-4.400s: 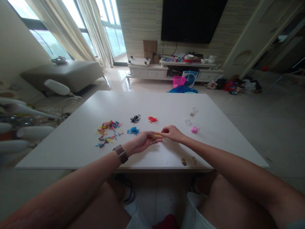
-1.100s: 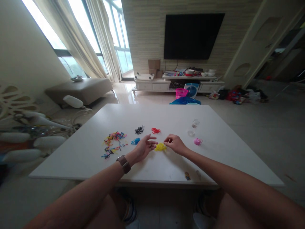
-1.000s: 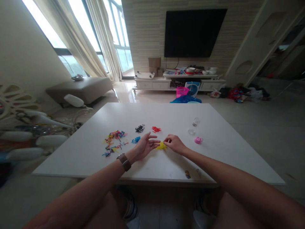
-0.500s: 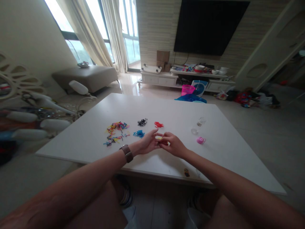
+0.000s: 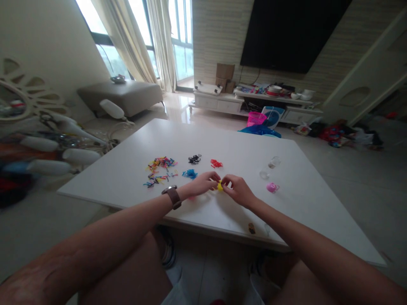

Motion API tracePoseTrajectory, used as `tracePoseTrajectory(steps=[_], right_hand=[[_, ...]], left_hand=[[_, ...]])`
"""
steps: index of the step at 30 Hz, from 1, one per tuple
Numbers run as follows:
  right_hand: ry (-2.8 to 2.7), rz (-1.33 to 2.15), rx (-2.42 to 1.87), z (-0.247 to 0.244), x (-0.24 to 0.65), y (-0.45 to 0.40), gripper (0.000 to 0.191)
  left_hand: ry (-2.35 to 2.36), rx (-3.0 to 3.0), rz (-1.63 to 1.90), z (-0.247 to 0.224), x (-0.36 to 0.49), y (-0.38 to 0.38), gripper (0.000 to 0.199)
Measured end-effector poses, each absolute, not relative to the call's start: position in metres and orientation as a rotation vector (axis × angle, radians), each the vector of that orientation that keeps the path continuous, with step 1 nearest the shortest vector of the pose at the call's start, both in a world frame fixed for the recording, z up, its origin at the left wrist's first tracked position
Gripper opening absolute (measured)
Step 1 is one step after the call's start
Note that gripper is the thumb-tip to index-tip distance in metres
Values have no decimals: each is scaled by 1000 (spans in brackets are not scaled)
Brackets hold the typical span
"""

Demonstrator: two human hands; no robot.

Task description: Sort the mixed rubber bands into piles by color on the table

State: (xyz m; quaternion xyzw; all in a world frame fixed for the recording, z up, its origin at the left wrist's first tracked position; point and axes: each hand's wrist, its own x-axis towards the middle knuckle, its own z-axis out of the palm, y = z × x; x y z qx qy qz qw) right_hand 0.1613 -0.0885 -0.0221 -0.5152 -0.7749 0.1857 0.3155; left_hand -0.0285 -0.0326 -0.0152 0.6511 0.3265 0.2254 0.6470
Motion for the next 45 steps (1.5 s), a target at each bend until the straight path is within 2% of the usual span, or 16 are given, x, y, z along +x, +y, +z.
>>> tracePoseTrajectory(steps=[5,13,28,45], right_hand=[[-1960,583,-1411,-20,160,-88,7],[-1851,646,-1432,-11,154,-92,4],[-1695,688,-1453,-12,156,-93,10],[-1699,674,-1429,-10,157,-94,18]], left_hand=[[718,1849,604,-14,-33,-27,26],[756,1879,700,-16,-31,-27,14],[768,1697,748,-12,-31,-27,16],[810,1847,722,-10,-33,-28,11]])
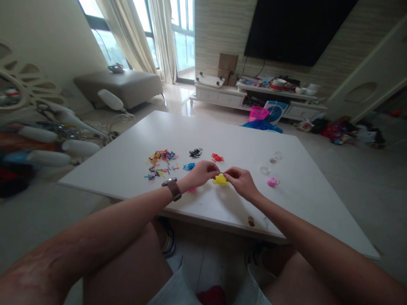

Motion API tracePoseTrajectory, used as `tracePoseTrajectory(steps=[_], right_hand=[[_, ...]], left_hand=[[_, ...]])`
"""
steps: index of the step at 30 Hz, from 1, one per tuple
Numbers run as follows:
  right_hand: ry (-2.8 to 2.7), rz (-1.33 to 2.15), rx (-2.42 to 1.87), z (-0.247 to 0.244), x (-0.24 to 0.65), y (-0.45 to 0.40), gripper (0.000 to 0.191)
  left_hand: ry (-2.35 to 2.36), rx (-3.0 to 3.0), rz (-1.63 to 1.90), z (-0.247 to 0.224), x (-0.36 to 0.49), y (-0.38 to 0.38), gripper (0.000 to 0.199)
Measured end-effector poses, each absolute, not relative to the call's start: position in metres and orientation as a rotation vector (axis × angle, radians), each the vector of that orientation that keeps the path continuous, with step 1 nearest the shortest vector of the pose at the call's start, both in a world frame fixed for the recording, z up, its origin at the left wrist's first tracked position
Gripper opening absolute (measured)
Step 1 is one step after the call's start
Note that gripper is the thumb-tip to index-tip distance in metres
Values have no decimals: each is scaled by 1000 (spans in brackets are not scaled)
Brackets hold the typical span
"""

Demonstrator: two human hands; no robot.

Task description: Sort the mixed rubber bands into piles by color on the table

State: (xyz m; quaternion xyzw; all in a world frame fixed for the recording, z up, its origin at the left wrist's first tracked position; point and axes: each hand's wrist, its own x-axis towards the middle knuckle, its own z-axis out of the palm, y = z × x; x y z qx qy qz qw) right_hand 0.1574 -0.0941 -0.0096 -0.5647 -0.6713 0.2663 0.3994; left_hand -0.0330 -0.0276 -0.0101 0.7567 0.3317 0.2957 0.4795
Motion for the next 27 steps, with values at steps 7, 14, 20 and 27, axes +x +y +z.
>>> tracePoseTrajectory(steps=[7,14,20,27], right_hand=[[-1703,692,-1429,-9,157,-93,19],[-1706,701,-1421,-8,155,-93,20],[-1702,731,-1413,-7,153,-93,21],[-1722,710,-1395,-6,154,-92,21]], left_hand=[[890,1995,719,3,-33,-34,11],[873,2074,718,4,-33,-35,12],[867,2074,715,4,-34,-35,13],[851,2076,682,3,-33,-36,14]])
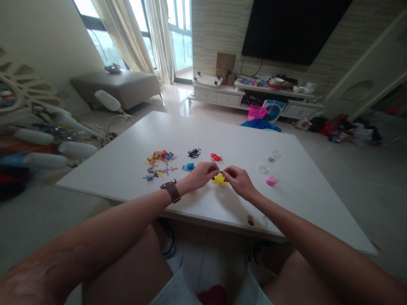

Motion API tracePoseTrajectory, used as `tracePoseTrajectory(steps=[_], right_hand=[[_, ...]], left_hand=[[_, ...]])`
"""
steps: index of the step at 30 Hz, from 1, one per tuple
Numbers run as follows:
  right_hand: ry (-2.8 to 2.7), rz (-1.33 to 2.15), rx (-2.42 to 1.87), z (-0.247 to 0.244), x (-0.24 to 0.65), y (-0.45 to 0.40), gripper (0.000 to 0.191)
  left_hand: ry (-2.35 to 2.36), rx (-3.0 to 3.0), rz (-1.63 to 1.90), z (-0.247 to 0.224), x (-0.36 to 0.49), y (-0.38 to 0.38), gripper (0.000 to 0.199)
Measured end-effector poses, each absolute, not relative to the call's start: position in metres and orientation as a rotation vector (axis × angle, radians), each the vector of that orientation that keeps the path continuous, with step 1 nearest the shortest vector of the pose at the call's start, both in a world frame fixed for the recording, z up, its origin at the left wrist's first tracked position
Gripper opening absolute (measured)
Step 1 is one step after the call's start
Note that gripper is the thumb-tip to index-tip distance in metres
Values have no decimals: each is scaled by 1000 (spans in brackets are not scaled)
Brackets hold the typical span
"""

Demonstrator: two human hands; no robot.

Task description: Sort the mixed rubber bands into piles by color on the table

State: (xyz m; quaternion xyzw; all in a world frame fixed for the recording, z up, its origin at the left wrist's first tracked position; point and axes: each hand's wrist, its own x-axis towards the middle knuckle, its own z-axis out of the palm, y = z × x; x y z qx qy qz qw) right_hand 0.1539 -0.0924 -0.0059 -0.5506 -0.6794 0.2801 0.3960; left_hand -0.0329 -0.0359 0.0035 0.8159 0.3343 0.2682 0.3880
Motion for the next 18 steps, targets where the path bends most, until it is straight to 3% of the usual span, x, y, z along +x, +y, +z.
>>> tracePoseTrajectory(steps=[18], right_hand=[[-1579,759,-1389,-2,167,-87,18]], left_hand=[[870,1898,769,8,-38,-24,10]])
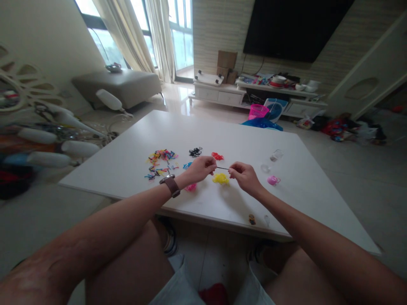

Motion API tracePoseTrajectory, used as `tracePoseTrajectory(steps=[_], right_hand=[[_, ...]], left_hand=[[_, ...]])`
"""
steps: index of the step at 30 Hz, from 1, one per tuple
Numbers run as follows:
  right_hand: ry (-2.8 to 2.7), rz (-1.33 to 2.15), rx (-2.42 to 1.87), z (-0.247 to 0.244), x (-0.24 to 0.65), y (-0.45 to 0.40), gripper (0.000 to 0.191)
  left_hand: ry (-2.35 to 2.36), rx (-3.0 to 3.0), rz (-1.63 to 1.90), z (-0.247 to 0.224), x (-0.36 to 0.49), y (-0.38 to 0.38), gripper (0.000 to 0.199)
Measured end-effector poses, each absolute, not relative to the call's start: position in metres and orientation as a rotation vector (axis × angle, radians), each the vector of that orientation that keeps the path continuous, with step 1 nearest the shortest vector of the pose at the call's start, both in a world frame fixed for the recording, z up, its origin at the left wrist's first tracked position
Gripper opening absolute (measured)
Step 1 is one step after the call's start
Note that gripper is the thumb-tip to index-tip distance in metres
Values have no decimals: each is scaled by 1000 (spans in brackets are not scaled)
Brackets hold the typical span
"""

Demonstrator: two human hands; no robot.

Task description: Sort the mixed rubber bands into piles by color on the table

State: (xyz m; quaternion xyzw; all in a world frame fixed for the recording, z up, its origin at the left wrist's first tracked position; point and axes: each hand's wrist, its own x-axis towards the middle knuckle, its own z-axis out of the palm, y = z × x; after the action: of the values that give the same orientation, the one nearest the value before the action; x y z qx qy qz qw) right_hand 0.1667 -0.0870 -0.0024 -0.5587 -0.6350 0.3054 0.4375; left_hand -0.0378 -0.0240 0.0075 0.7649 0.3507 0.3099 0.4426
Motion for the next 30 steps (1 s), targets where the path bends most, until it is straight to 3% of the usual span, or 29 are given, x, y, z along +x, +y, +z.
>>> tracePoseTrajectory(steps=[11,18,23,30], right_hand=[[-1625,773,-1431,-6,163,-90,21],[-1623,730,-1498,-6,171,-92,18],[-1647,740,-1537,-1,174,-101,14],[-1658,756,-1560,7,181,-112,12]], left_hand=[[766,1872,745,-1,-16,-40,11],[1075,1523,899,-14,-43,28,4],[1376,1010,1047,-32,-64,67,17],[1416,959,1048,-33,-74,84,22]])
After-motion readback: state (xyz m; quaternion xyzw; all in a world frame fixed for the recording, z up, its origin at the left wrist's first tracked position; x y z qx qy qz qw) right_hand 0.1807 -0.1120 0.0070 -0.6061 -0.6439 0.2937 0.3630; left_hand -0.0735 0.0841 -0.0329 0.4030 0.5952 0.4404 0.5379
